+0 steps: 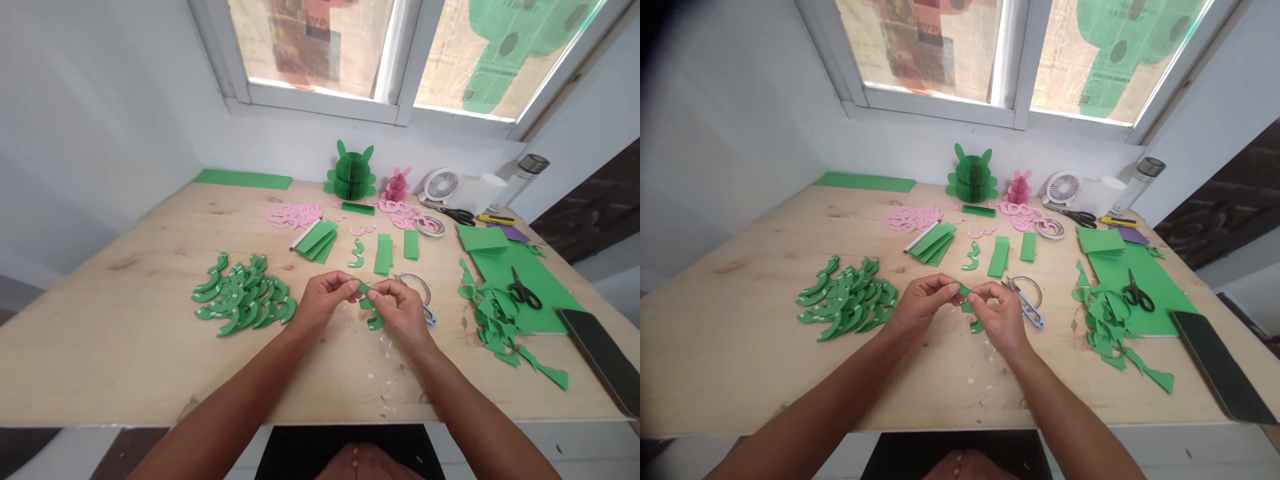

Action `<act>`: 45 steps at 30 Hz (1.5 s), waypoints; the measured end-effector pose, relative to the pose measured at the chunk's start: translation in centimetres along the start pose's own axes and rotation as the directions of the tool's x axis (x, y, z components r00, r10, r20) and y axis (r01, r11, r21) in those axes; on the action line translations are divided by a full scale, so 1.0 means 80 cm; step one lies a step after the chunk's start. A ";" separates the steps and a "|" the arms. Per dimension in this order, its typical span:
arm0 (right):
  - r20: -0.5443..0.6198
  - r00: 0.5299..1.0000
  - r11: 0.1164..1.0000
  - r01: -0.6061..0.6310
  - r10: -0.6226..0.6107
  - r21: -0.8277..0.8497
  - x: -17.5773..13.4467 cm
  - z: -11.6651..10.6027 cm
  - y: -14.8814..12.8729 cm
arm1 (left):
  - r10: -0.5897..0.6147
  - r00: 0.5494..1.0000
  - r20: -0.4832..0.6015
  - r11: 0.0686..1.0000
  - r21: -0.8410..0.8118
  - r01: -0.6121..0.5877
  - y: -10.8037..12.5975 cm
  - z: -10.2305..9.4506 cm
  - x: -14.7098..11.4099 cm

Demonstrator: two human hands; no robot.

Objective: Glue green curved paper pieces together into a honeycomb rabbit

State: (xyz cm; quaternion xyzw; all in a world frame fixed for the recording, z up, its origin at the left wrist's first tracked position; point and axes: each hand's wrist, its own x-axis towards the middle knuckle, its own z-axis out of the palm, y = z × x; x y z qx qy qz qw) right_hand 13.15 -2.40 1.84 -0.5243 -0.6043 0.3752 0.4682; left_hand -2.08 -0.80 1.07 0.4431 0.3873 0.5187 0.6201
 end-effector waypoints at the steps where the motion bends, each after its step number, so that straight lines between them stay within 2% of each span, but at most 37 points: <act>1: 0.001 1.000 1.000 -0.006 0.006 0.005 0.000 0.000 0.001 | -0.009 1.000 0.005 1.000 -0.009 0.009 0.000 0.000 0.000; 7: 0.003 0.995 0.984 -0.100 0.101 0.149 0.002 0.000 0.011 | -0.043 0.997 0.057 0.999 0.006 0.043 -0.001 0.001 0.000; 12: 0.042 0.984 0.951 -0.177 0.172 0.252 0.003 0.000 0.016 | -0.033 0.999 0.026 0.999 0.032 0.033 -0.002 0.002 -0.001; 19: 0.050 0.985 0.946 -0.175 0.167 0.274 0.003 0.002 0.015 | -0.053 0.999 -0.012 0.998 -0.027 0.053 -0.005 0.000 0.001; 27: 0.065 0.986 0.939 -0.164 0.151 0.302 0.002 0.002 0.009 | -0.132 0.990 -0.053 0.969 -0.218 0.118 0.001 0.003 0.000; 34: 0.193 0.971 0.923 -0.199 0.140 0.330 0.001 0.002 0.002 | -0.134 0.991 -0.012 0.948 -0.295 0.124 0.001 -0.001 0.001; 37: 0.265 0.952 0.869 -0.259 0.155 0.421 0.000 0.002 0.000 | -0.118 0.993 -0.018 0.952 -0.286 0.108 -0.002 -0.005 0.002; 40: 0.328 0.931 0.814 -0.314 0.162 0.488 -0.001 0.001 0.002 | -0.119 0.993 0.027 0.958 -0.259 0.121 -0.002 -0.005 0.002; 45: 0.329 0.925 0.792 -0.342 0.190 0.505 -0.002 0.001 0.006 | -0.112 0.992 0.059 0.973 -0.198 0.121 0.002 0.000 0.000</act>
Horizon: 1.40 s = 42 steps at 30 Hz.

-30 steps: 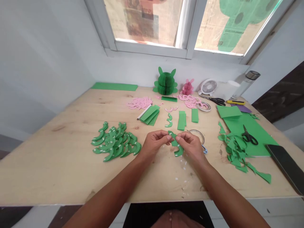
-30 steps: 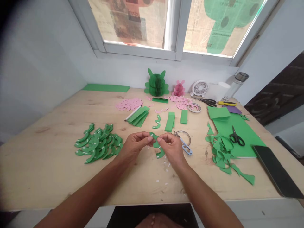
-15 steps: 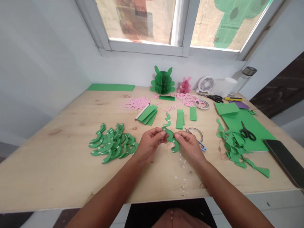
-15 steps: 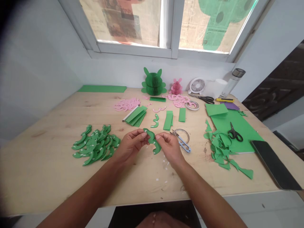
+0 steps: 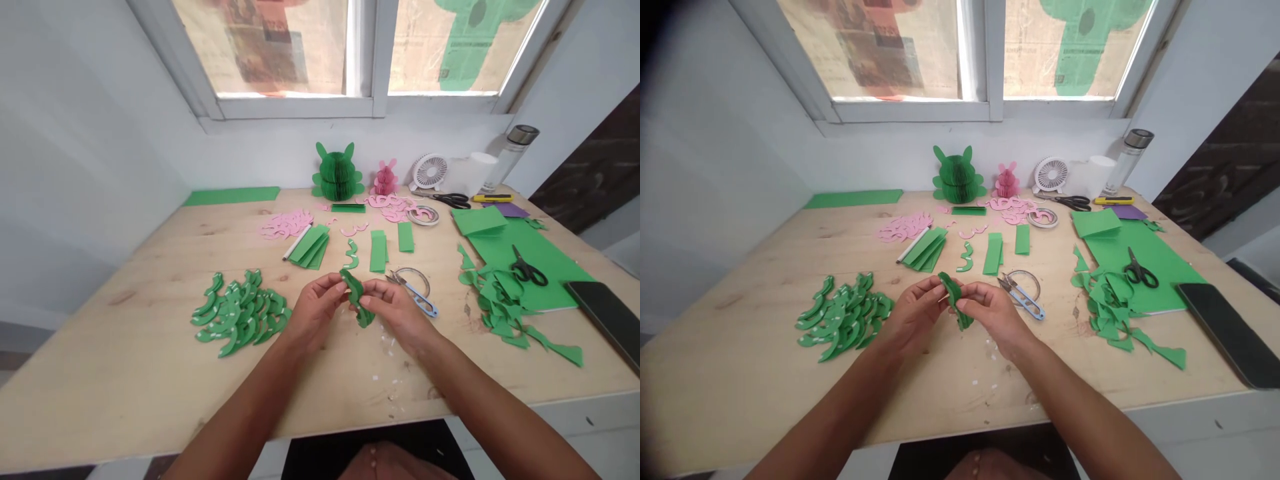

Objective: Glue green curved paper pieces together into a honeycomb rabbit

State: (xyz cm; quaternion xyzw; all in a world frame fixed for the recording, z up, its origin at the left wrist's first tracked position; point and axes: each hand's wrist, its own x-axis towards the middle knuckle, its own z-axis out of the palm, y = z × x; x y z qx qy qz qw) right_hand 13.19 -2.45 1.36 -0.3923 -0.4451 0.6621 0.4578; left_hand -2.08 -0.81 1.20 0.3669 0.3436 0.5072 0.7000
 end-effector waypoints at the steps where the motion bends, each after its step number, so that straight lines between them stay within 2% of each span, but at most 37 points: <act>1: -0.019 1.000 1.000 0.008 -0.008 -0.002 0.000 0.001 0.000 | 0.007 1.000 0.003 1.000 0.015 -0.007 0.000 0.001 0.000; 7: -0.137 0.989 0.998 0.051 -0.055 -0.030 0.004 0.003 0.000 | 0.044 0.998 0.040 0.994 0.096 -0.047 -0.004 -0.002 0.000; 13: -0.188 0.973 0.970 0.091 -0.135 -0.224 0.005 -0.001 0.004 | 0.051 0.990 0.131 0.986 0.154 -0.071 -0.008 -0.004 0.001; 17: -0.180 0.966 0.940 0.122 -0.187 -0.319 0.005 -0.001 0.003 | 0.070 0.992 0.108 0.976 0.198 -0.090 -0.009 -0.005 0.002; 26: -0.158 0.979 0.970 0.087 -0.125 -0.227 0.005 -0.001 0.003 | 0.091 0.995 0.046 0.975 0.198 -0.098 -0.012 -0.007 0.004; 31: -0.164 0.972 0.942 0.107 -0.166 -0.318 0.005 -0.001 0.004 | 0.084 0.993 0.081 0.971 0.217 -0.100 -0.012 -0.004 0.002; 35: -0.161 0.970 0.926 0.114 -0.182 -0.360 0.005 -0.003 0.006 | 0.090 0.995 0.036 0.966 0.241 -0.096 -0.014 -0.004 0.002; 42: -0.193 0.976 0.968 0.049 -0.099 -0.248 0.005 -0.003 0.005 | 0.070 0.997 -0.034 0.986 0.153 -0.064 -0.012 -0.002 0.002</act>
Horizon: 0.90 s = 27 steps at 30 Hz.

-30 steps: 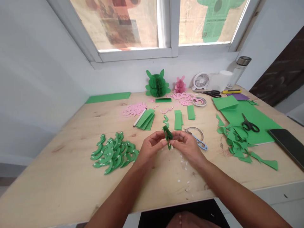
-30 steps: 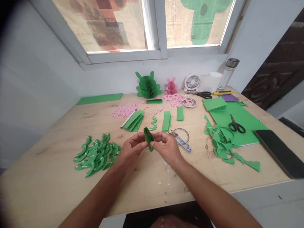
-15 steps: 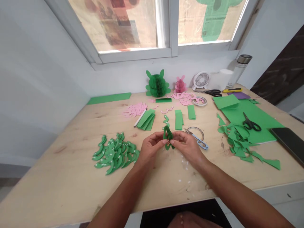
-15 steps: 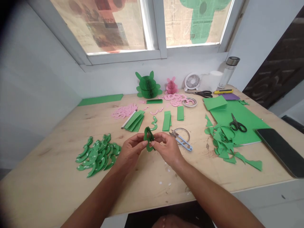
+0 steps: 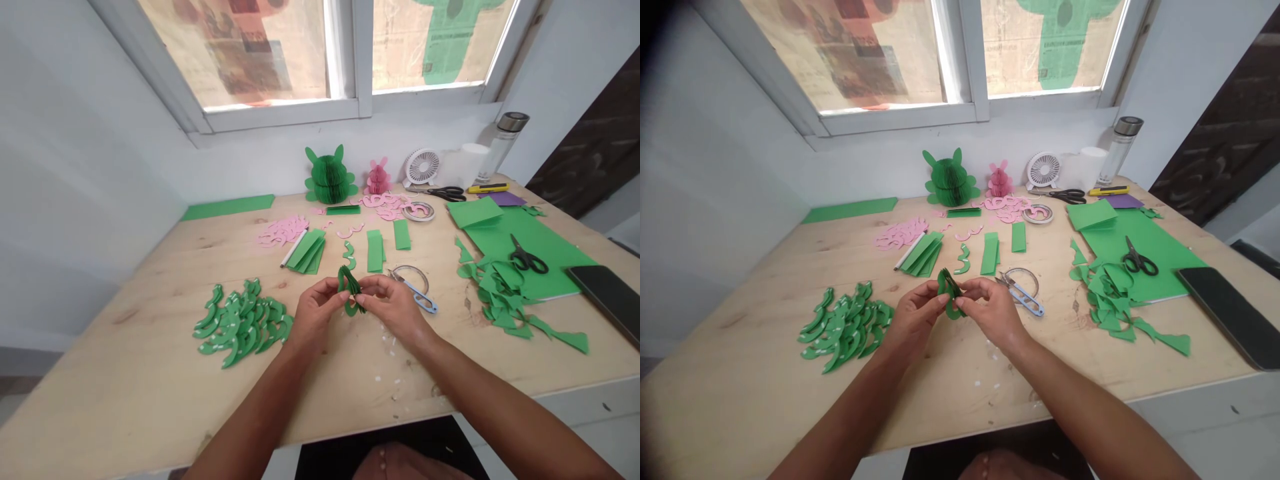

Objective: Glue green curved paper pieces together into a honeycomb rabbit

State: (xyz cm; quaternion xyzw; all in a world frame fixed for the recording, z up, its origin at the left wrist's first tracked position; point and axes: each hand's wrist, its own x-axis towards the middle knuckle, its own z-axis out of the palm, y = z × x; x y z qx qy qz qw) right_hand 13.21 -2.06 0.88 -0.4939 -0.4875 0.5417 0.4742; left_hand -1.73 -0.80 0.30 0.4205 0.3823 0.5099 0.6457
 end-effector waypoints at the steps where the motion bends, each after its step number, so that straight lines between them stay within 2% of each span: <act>1: -0.003 1.000 1.000 -0.003 0.003 0.012 0.000 0.000 0.000 | -0.003 1.000 -0.002 1.000 -0.018 0.003 0.001 0.001 0.000; 13: -0.015 0.995 0.955 -0.086 0.094 0.282 0.002 -0.001 0.000 | -0.060 0.998 0.000 0.985 -0.161 0.059 0.003 0.001 -0.001; 27: -0.030 0.994 0.929 -0.089 0.107 0.359 0.004 -0.005 -0.003 | -0.070 0.996 0.053 0.973 -0.215 0.080 0.004 -0.003 -0.001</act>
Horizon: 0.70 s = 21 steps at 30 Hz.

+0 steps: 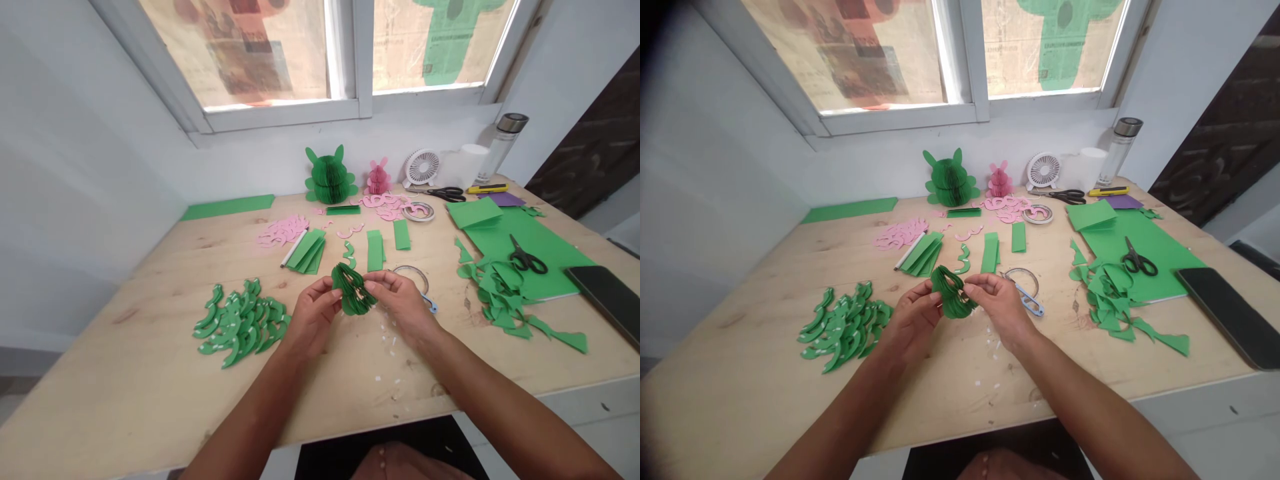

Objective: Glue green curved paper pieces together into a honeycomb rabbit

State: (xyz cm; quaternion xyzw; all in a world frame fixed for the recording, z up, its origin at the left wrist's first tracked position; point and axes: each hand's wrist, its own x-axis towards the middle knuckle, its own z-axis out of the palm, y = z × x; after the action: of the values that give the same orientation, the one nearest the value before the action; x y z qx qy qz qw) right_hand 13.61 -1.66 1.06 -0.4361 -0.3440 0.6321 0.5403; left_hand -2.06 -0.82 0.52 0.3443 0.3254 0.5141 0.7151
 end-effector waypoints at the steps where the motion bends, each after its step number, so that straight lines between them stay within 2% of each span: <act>1: -0.005 1.000 1.000 -0.003 0.003 0.007 -0.001 0.000 -0.001 | -0.002 1.000 0.002 1.000 0.000 0.002 0.000 0.000 0.000; 21: -0.037 0.999 0.999 0.018 -0.019 -0.041 -0.007 0.005 -0.013 | 0.008 1.000 0.016 1.000 -0.001 -0.008 0.002 -0.001 0.001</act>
State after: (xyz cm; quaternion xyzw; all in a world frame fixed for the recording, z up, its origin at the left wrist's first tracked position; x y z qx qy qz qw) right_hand 13.67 -1.98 2.27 -0.4556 -0.3506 0.6116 0.5435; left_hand -2.19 -0.70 0.60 0.3491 0.3181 0.5145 0.7157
